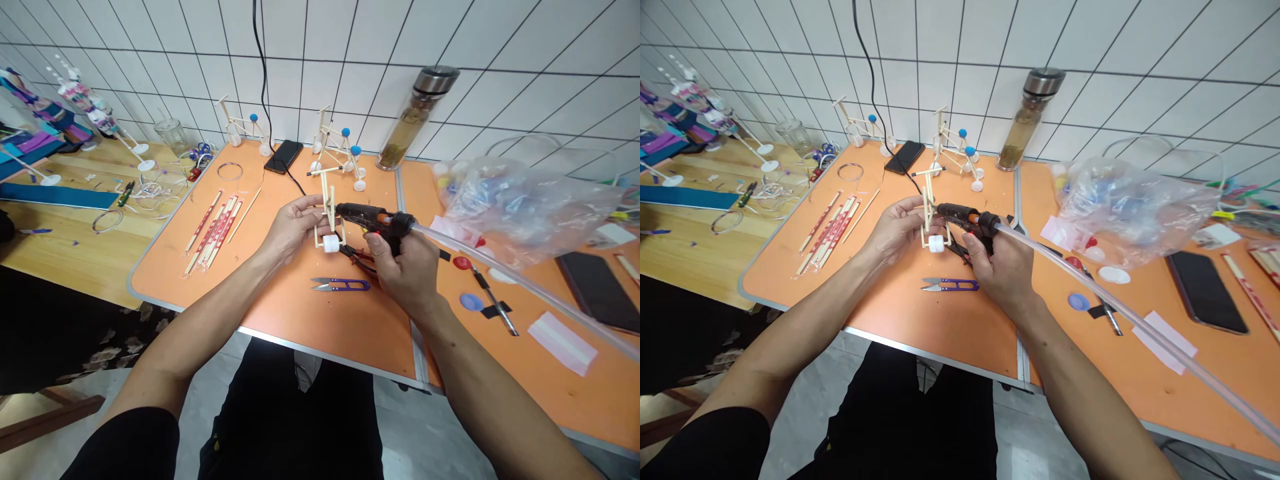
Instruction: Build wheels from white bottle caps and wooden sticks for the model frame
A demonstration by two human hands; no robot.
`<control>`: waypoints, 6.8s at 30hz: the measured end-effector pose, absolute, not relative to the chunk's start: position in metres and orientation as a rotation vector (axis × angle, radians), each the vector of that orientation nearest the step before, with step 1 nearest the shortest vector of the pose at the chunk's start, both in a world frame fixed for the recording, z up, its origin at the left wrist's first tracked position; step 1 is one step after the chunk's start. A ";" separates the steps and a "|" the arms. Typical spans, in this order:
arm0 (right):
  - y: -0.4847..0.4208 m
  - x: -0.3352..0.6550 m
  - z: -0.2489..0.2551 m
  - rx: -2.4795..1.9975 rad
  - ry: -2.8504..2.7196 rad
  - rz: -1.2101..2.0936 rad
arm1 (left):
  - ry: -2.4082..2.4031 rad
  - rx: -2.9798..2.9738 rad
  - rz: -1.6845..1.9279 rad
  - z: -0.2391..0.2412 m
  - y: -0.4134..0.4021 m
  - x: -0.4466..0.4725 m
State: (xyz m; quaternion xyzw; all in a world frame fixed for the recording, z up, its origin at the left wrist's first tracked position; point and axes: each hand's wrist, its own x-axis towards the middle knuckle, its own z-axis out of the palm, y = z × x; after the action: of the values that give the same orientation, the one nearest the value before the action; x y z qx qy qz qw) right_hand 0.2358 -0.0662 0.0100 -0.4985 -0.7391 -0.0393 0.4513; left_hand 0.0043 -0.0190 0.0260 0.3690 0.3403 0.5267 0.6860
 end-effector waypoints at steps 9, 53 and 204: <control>-0.067 0.238 0.010 -1.287 -1.828 -0.072 | 0.780 0.810 1.176 0.027 -0.020 0.006; -0.065 0.234 0.010 -1.254 -1.820 -0.125 | 0.788 0.822 1.192 0.030 -0.022 0.005; -0.010 0.281 0.008 -1.124 -0.533 1.463 | 0.962 0.760 1.245 0.015 0.002 -0.016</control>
State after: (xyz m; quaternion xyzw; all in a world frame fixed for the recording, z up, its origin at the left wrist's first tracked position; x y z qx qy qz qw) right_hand 0.2806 -0.0100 0.0079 -0.4795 -0.2276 0.6242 0.5733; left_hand -0.0158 0.0016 0.0151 0.3334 0.4222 0.5463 0.6420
